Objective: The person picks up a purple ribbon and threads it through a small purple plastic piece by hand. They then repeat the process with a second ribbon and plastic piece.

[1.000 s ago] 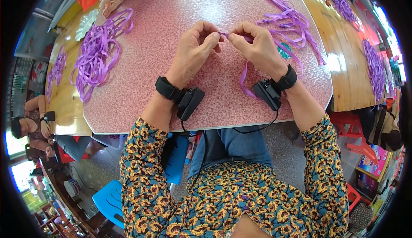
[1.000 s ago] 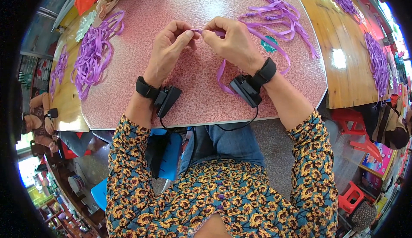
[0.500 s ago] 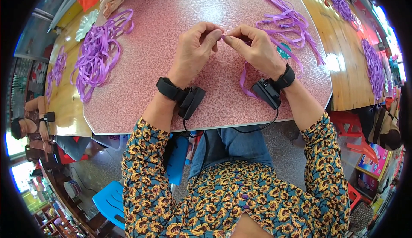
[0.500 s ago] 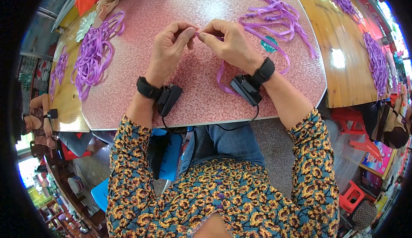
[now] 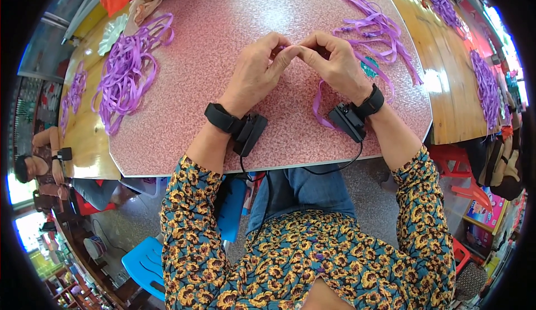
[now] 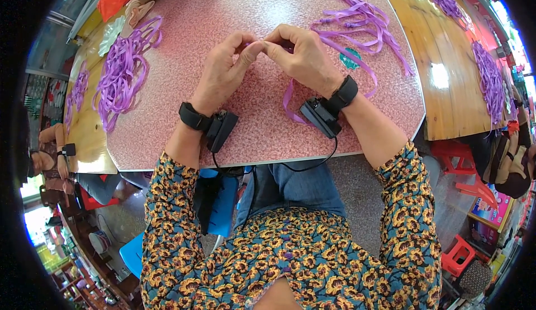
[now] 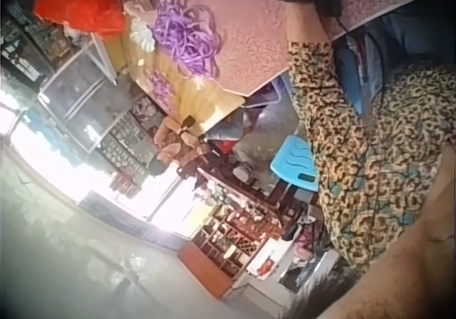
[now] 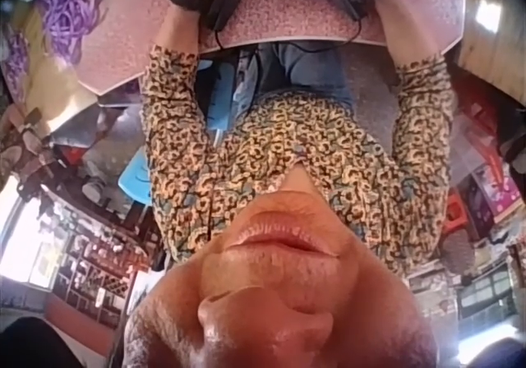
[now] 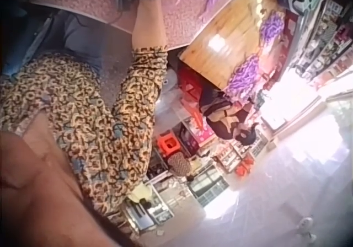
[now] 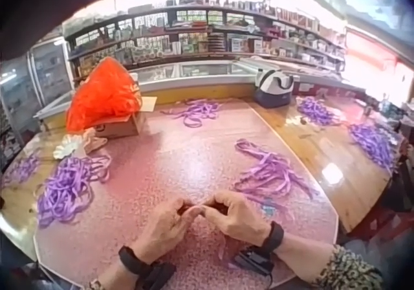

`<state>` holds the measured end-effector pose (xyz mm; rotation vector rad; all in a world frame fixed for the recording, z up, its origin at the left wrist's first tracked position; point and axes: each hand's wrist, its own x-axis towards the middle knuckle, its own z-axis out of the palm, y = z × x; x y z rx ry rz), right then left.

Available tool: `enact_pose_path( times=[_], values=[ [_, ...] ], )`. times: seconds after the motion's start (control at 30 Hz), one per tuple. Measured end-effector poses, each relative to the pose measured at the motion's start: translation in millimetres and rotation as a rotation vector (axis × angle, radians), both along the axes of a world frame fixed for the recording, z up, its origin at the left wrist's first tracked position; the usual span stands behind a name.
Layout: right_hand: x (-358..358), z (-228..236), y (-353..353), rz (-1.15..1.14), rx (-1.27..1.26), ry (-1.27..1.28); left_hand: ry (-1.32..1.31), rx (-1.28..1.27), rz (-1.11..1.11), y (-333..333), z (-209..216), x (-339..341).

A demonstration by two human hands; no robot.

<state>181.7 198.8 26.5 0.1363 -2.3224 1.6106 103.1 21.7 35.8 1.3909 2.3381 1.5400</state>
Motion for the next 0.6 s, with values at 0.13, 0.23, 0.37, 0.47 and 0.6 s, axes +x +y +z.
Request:
enact_pose_path(
  times=[0.13,0.23,0.37,0.47,0.6],
  values=[
    [1.0,4.2,-2.4,0.034,0.032,0.009,-0.018,0.025,0.049,-1.9,-3.9,-3.6],
    [2.7,7.7,-6.2,0.049,0.028,0.015,-0.141,0.085,0.123,-1.9,-5.2,-3.9],
    [3.4,6.3,-4.7,0.05,-0.002,-0.003,-0.318,0.257,0.106,-2.8,-6.8,-10.9],
    [2.2,3.8,-3.4,0.021,0.024,0.025,-0.419,0.365,0.088,-6.6,-6.0,-17.2],
    [2.1,2.6,-2.5,0.048,-0.008,0.011,-0.27,0.214,0.062,-3.4,-5.5,-10.9]
  ],
)
